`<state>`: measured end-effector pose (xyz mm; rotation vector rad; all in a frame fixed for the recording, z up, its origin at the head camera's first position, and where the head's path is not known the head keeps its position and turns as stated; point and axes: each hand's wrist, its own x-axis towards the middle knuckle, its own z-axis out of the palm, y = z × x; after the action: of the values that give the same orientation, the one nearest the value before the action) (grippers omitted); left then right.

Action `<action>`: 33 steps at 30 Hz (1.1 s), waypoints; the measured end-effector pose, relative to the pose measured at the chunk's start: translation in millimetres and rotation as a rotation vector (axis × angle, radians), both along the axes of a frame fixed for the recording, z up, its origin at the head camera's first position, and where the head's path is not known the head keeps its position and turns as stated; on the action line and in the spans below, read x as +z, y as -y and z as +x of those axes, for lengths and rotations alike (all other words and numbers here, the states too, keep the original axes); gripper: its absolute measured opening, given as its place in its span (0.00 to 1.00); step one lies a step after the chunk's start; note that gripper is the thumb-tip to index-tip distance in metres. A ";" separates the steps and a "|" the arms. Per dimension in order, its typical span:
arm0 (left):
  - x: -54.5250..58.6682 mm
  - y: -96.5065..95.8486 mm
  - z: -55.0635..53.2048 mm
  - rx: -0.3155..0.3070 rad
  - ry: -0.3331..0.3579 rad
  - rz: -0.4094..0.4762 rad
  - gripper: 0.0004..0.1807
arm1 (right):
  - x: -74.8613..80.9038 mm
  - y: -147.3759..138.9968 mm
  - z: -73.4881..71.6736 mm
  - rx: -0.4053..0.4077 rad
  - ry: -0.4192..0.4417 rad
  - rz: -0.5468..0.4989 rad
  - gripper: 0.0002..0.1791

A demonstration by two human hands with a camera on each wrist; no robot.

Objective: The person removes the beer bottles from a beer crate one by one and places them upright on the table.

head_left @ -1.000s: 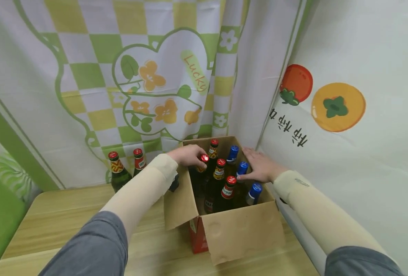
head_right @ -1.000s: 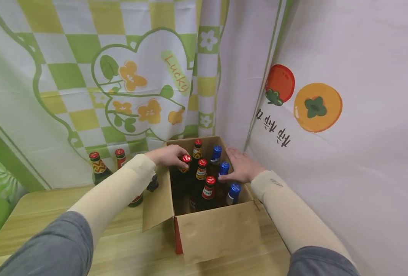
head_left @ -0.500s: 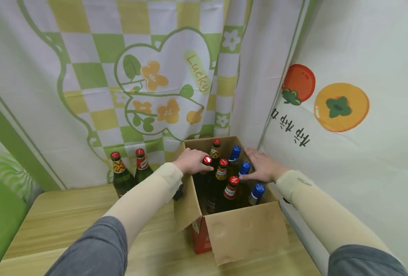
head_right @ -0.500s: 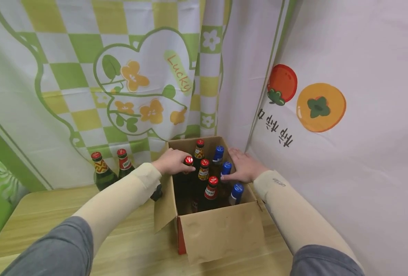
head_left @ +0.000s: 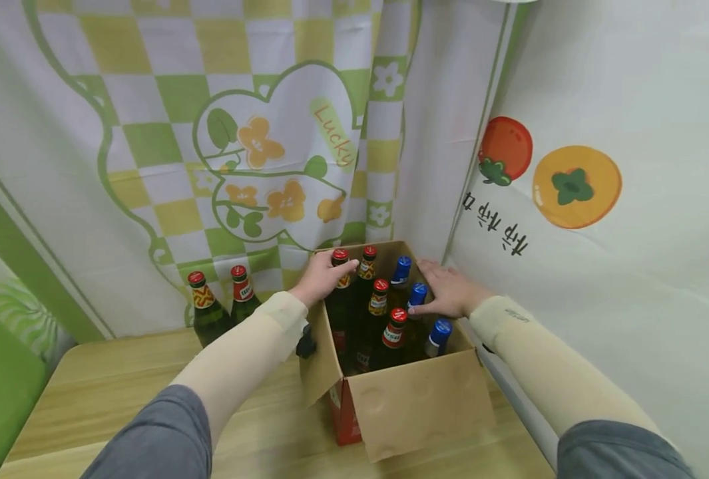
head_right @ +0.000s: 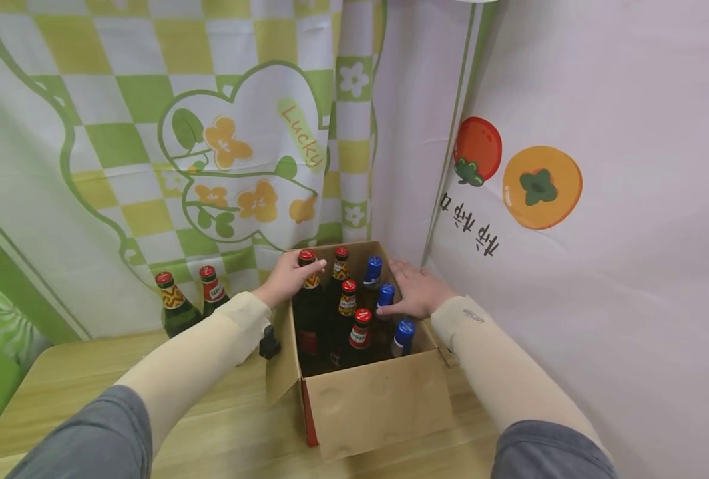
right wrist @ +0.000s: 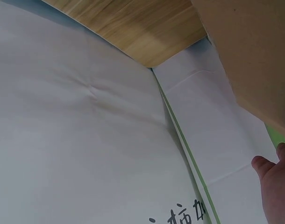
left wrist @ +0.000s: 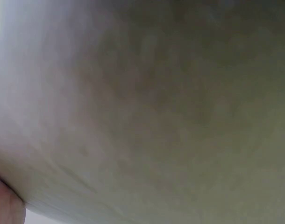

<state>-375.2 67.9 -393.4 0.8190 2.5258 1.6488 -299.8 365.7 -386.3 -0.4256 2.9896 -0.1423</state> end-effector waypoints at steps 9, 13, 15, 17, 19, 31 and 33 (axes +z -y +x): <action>35.3 4.5 6.3 0.072 0.014 0.274 0.12 | 2.1 5.8 -1.4 -0.008 0.013 -0.015 0.65; 57.4 5.0 14.5 0.047 0.078 0.439 0.12 | 3.2 7.9 -0.3 -0.002 0.026 -0.020 0.65; 68.1 6.1 18.6 0.045 0.103 0.518 0.14 | 2.9 8.3 0.1 -0.001 0.036 -0.026 0.65; 79.1 7.5 21.5 0.067 0.097 0.597 0.17 | 1.8 7.8 -0.1 0.000 0.038 -0.029 0.65; 90.3 10.4 23.1 0.092 0.083 0.660 0.19 | 0.7 6.3 -0.7 0.003 0.035 -0.036 0.65; 141.7 48.9 29.1 0.126 0.007 0.853 0.22 | -0.9 2.5 0.2 0.005 0.015 -0.053 0.66; 144.4 56.1 28.6 0.152 0.026 0.879 0.22 | -2.3 3.3 0.5 0.004 0.013 -0.048 0.67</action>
<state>-346.6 11.8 -248.9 0.5975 1.8019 2.8302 -299.3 362.4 -388.6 -0.4347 2.9779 -0.2162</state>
